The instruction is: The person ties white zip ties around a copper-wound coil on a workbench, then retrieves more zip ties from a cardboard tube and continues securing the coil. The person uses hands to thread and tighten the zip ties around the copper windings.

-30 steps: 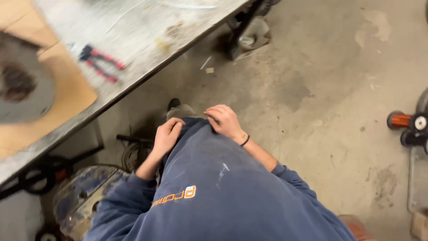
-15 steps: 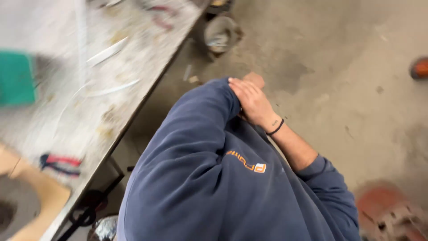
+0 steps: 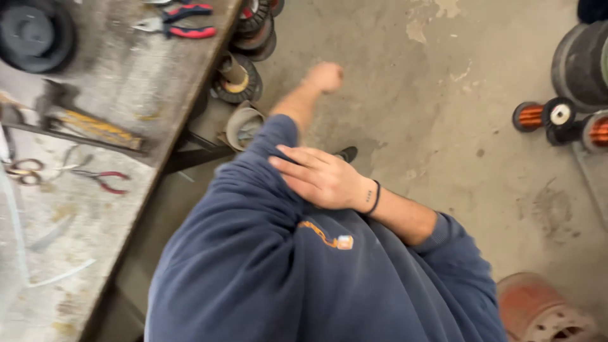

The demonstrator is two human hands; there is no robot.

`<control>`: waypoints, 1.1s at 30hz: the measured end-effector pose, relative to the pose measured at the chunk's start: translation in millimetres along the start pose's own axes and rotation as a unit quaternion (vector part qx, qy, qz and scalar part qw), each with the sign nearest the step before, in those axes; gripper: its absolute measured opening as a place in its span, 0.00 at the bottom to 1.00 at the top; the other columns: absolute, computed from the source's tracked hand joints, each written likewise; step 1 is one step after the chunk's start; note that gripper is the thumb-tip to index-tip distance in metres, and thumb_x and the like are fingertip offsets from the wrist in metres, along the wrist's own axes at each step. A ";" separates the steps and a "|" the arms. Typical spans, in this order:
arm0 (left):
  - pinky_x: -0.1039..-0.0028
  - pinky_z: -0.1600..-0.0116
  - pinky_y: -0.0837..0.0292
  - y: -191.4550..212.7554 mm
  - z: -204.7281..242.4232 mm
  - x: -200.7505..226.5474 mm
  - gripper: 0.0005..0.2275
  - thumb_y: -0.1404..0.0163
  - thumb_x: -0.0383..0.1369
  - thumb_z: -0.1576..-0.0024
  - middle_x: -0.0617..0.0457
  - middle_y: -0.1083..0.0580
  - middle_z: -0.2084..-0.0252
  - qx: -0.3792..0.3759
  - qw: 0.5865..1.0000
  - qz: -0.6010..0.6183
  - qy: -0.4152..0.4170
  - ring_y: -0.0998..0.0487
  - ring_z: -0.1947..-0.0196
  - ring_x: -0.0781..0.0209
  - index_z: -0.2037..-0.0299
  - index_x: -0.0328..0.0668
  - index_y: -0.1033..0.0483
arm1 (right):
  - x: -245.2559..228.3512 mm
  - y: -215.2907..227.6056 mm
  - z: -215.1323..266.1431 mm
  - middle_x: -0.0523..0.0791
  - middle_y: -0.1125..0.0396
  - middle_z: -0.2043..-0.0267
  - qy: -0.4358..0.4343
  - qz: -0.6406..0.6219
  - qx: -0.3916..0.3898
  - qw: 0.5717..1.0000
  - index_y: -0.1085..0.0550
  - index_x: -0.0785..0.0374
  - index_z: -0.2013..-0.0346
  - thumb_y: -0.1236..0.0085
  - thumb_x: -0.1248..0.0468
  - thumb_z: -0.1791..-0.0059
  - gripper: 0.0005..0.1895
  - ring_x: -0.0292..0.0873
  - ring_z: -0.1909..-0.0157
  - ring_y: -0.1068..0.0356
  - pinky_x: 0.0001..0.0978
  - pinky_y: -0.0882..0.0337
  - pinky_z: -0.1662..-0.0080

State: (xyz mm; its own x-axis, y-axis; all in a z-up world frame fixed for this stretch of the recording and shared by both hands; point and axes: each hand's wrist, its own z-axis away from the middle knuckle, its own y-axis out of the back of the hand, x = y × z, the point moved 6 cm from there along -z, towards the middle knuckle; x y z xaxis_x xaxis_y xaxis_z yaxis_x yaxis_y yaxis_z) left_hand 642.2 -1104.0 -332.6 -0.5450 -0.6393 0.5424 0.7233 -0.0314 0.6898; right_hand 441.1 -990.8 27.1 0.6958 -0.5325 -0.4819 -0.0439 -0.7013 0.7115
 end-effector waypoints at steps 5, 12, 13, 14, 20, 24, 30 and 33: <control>0.59 0.52 0.25 16.2 0.3 -54.8 0.15 0.52 0.43 0.39 0.45 0.19 0.61 0.131 0.960 0.236 0.081 0.18 0.61 0.49 0.54 0.40 0.21 | 87.0 69.4 45.4 0.49 0.27 0.46 -0.046 -0.057 -0.012 0.997 0.25 0.63 0.46 0.31 0.61 0.53 0.23 0.50 0.47 0.25 0.42 0.25 0.47; 0.58 0.60 0.27 -141.1 68.6 -171.4 0.13 0.52 0.41 0.41 0.42 0.22 0.71 0.201 0.898 0.323 0.221 0.21 0.68 0.45 0.68 0.39 0.22 | 276.3 123.5 171.9 0.48 0.24 0.51 -0.370 -0.063 -0.002 0.927 0.23 0.61 0.48 0.33 0.60 0.52 0.19 0.46 0.52 0.22 0.36 0.23 0.51; 0.56 0.57 0.26 -146.9 73.6 -153.1 0.09 0.49 0.38 0.46 0.43 0.22 0.68 0.147 0.983 0.058 0.092 0.21 0.64 0.44 0.67 0.42 0.21 | 294.2 122.3 176.8 0.47 0.24 0.52 -0.395 -0.082 -0.032 0.914 0.23 0.60 0.49 0.34 0.60 0.53 0.18 0.45 0.52 0.22 0.35 0.23 0.52; 0.55 0.54 0.25 -164.1 82.9 -135.6 0.07 0.45 0.36 0.51 0.45 0.22 0.64 0.076 0.973 -0.211 -0.046 0.21 0.60 0.43 0.66 0.46 0.20 | 312.3 121.0 180.8 0.45 0.23 0.53 -0.419 -0.100 -0.062 0.900 0.22 0.58 0.50 0.35 0.60 0.53 0.17 0.43 0.52 0.21 0.35 0.23 0.54; 0.54 0.51 0.28 -107.9 -43.0 -148.3 0.11 0.47 0.31 0.47 0.38 0.21 0.52 -0.052 0.990 -0.003 0.131 0.23 0.55 0.42 0.55 0.44 0.17 | 424.4 143.4 98.2 0.47 0.25 0.52 -0.280 -0.105 -0.135 0.945 0.23 0.58 0.50 0.39 0.60 0.51 0.16 0.52 0.51 0.25 0.40 0.25 0.51; 0.55 0.46 0.31 26.2 -230.1 -165.3 0.17 0.58 0.38 0.36 0.38 0.19 0.52 0.104 0.875 0.430 0.196 0.23 0.53 0.44 0.56 0.34 0.17 | 532.1 187.4 67.3 0.48 0.25 0.54 -0.365 -0.031 -0.120 0.923 0.23 0.57 0.51 0.40 0.58 0.52 0.15 0.53 0.52 0.25 0.42 0.25 0.52; 0.67 0.54 0.24 250.2 -398.3 -78.9 0.11 0.49 0.38 0.39 0.47 0.19 0.58 0.225 0.885 0.404 0.046 0.18 0.59 0.57 0.53 0.41 0.22 | 639.0 226.0 -11.7 0.49 0.26 0.55 -0.316 0.041 -0.200 0.926 0.25 0.60 0.50 0.40 0.57 0.51 0.17 0.55 0.52 0.27 0.46 0.28 0.52; 0.69 0.52 0.24 294.8 -414.0 -44.7 0.12 0.49 0.38 0.39 0.48 0.19 0.57 0.213 0.879 0.425 0.024 0.18 0.58 0.60 0.51 0.41 0.22 | 691.3 229.7 -36.6 0.49 0.26 0.54 -0.318 -0.016 -0.215 0.923 0.24 0.58 0.50 0.40 0.57 0.52 0.18 0.54 0.51 0.27 0.45 0.27 0.51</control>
State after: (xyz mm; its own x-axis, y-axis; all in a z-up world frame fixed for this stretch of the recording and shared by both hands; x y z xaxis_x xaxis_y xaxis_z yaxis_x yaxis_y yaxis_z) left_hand 1055.3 -1402.7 -351.9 0.1412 -0.3244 0.9353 0.6305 0.7579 0.1677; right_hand 938.2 -1502.6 -123.9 0.1248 -0.7808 -0.6122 0.3528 -0.5418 0.7629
